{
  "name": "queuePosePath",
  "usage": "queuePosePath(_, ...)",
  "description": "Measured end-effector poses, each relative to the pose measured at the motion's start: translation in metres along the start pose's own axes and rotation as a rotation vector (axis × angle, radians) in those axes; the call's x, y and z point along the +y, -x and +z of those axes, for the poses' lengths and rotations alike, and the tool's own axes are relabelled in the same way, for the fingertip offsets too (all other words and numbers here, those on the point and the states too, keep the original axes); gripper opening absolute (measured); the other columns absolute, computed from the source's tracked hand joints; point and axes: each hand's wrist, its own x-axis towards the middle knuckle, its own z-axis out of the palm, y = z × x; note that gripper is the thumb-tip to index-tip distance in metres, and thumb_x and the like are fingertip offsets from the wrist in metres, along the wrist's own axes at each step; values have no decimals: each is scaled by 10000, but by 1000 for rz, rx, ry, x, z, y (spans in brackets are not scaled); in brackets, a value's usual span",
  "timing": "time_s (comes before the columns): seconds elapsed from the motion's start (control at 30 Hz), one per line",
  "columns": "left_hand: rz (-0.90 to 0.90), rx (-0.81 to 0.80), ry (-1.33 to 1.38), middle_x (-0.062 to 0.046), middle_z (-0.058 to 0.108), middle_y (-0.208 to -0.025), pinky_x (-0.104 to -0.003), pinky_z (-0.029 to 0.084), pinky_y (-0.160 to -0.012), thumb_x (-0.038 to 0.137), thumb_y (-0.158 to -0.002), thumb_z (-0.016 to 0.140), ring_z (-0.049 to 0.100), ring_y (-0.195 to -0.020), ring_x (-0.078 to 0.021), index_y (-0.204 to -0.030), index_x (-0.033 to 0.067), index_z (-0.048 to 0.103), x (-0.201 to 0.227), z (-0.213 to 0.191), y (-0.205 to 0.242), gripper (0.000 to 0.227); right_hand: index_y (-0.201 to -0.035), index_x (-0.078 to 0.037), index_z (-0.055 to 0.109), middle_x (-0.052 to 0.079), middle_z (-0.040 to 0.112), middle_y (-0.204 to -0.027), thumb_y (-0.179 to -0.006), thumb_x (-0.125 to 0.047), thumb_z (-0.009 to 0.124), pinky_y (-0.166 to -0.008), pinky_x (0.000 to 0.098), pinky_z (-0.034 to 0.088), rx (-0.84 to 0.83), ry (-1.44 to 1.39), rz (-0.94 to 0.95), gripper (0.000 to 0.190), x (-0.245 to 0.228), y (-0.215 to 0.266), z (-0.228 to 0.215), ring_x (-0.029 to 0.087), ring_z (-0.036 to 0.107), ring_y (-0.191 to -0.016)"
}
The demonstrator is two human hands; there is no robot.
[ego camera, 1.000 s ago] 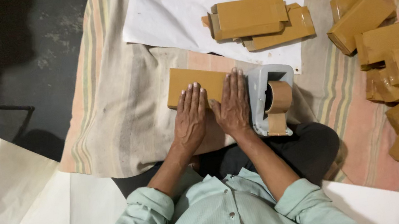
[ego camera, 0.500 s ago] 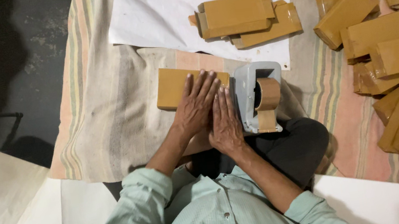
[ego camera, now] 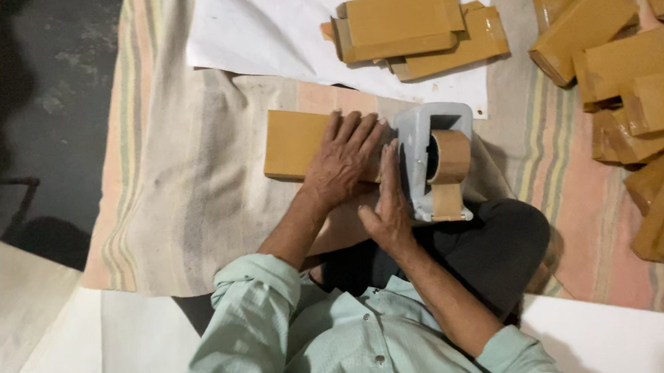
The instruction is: The person sits on the floor and repeatedly picks up small cardboard boxes, folds the flaps, and seals them with packing tape using a tape dispenser. Finished boxes are placed in a pile to the right.
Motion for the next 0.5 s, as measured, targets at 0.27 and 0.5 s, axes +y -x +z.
queuePosePath(0.27,11,21,-159,-174,342,-1615,-508,154,-1233,348,-830,667,271,-1487,-336,-1542,29,331,5,11,0,850,-1639,1,22,309,9,-1699,-793,-7,612,-1304,495,174,-50,444,-23,1032,-2,-12,14,463,79,-1592)
queuePosePath(0.5,-68,185,-132,-188,323,-1664,-473,146,-1296,190,-947,521,261,-1563,-319,-1583,-19,330,21,32,53,696,-1606,51,7,321,66,-1679,-737,0,623,-1287,494,161,-102,411,67,1066,-13,-17,3,479,102,-1569)
